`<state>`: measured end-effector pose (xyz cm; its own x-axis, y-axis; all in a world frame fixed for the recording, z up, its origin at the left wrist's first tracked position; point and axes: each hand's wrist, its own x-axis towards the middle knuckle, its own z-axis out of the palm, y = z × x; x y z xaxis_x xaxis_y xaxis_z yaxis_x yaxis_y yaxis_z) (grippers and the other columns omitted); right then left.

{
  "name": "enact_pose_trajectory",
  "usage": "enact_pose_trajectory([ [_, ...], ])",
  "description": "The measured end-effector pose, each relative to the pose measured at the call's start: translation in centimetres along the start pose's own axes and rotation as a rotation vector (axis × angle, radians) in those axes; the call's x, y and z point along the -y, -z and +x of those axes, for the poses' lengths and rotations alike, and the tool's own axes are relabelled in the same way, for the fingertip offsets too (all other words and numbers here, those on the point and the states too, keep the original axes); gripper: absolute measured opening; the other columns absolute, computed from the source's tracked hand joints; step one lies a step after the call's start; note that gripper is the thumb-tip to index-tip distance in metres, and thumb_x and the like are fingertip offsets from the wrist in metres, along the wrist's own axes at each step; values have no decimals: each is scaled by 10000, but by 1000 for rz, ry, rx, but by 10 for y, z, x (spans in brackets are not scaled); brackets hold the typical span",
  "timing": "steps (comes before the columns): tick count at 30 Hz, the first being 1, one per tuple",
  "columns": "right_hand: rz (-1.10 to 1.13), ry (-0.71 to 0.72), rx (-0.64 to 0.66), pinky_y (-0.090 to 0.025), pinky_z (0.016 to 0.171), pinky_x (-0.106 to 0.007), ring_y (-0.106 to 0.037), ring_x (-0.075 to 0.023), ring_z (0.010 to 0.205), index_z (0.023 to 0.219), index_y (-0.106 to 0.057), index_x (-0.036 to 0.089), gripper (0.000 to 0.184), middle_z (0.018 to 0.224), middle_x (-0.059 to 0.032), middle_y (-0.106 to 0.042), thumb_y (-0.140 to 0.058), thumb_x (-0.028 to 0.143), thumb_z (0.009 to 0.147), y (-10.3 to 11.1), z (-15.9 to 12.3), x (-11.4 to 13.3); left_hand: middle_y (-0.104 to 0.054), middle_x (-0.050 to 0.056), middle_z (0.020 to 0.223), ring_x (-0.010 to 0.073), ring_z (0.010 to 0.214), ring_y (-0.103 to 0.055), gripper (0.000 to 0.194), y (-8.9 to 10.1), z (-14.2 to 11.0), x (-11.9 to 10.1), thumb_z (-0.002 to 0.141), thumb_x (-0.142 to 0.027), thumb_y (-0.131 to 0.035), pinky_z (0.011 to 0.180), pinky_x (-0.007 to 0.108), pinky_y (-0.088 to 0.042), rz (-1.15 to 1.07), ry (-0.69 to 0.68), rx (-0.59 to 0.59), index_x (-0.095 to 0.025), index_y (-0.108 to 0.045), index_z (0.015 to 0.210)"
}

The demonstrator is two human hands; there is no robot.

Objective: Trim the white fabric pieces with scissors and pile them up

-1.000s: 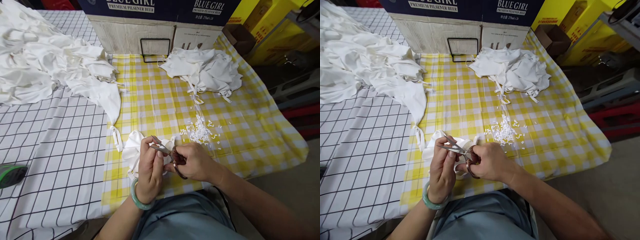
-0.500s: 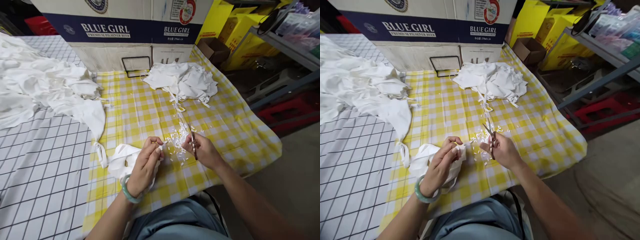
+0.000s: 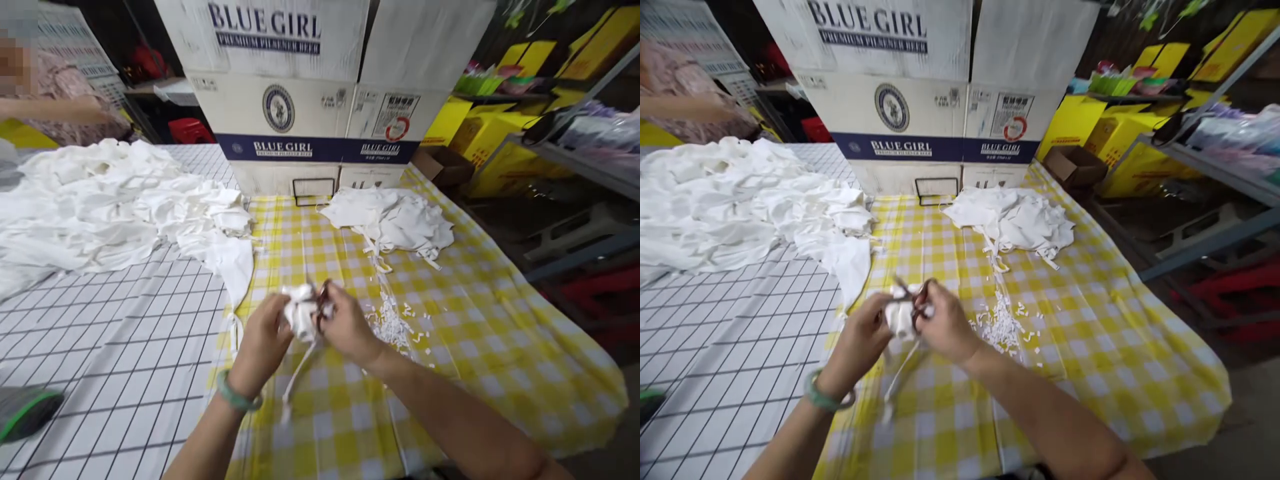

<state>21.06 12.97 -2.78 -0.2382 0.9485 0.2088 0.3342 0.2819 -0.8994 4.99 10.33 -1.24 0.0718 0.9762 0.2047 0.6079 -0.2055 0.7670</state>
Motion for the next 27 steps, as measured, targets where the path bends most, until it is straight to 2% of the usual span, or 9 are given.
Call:
enact_pose_trajectory([
  [1,8,22,-136,-511,667,-276,-616,-160,713,846,-507,217,172,816,0,-623,-599,162,711,20,25,5,-605,32,813,173,714,-566,154,-6,33,-13,771,-112,-569,644,292,-466,-58,-40,-103,-165,-620,906],
  [5,-133,19,-469,-492,789,-377,-613,-225,831,875,-479,209,182,919,-76,-626,-593,188,735,128,112,14,-674,67,1080,170,922,-647,412,-41,129,-49,819,-106,-554,781,281,-521,-115,-124,-103,-187,-540,1222],
  [9,-697,-10,-708,-434,869,-468,-599,-321,924,794,-461,223,267,920,-136,-651,-697,301,698,179,136,-15,-615,120,1239,254,1163,-582,335,-50,129,-5,798,-135,-612,952,387,-491,42,3,-187,-190,-595,1128],
  [11,-725,13,-640,-444,808,-431,-610,-306,870,816,-486,227,289,881,-117,-663,-683,423,736,162,129,-31,-525,189,1332,348,1284,-469,372,-29,112,36,777,-192,-659,1023,505,-422,170,129,-282,-163,-582,1140],
  [15,-475,-125,-146,-417,638,-313,-586,-205,665,752,-504,236,330,703,-29,-637,-618,544,785,73,111,-31,-564,239,1155,412,1159,-513,223,23,90,89,799,-172,-588,900,569,-445,366,302,-332,-120,-596,1016],
  [17,-341,-141,32,-412,611,-281,-565,-169,632,717,-487,231,350,675,0,-616,-630,545,773,25,105,-22,-605,180,982,339,1000,-588,119,28,74,87,835,-121,-500,842,485,-480,392,250,-254,-142,-606,885],
  [21,22,-180,232,-440,603,-252,-528,-129,623,746,-443,228,366,687,43,-549,-676,508,719,-33,86,-21,-630,92,924,231,882,-589,169,-7,0,43,870,-95,-470,810,364,-500,329,-5,-23,-189,-612,865],
  [24,25,-171,243,-452,620,-257,-513,-123,639,756,-441,224,321,720,44,-532,-694,398,664,-40,62,-37,-638,75,966,211,890,-584,201,-20,-61,21,865,-78,-491,797,337,-516,213,-135,67,-203,-616,959],
  [27,-34,-187,221,-451,617,-274,-506,-128,614,745,-423,228,247,721,34,-531,-638,328,677,-29,44,-47,-578,136,1139,251,1076,-539,286,-3,-89,33,875,-69,-482,932,407,-488,200,-91,-137,-169,-563,1130],
])
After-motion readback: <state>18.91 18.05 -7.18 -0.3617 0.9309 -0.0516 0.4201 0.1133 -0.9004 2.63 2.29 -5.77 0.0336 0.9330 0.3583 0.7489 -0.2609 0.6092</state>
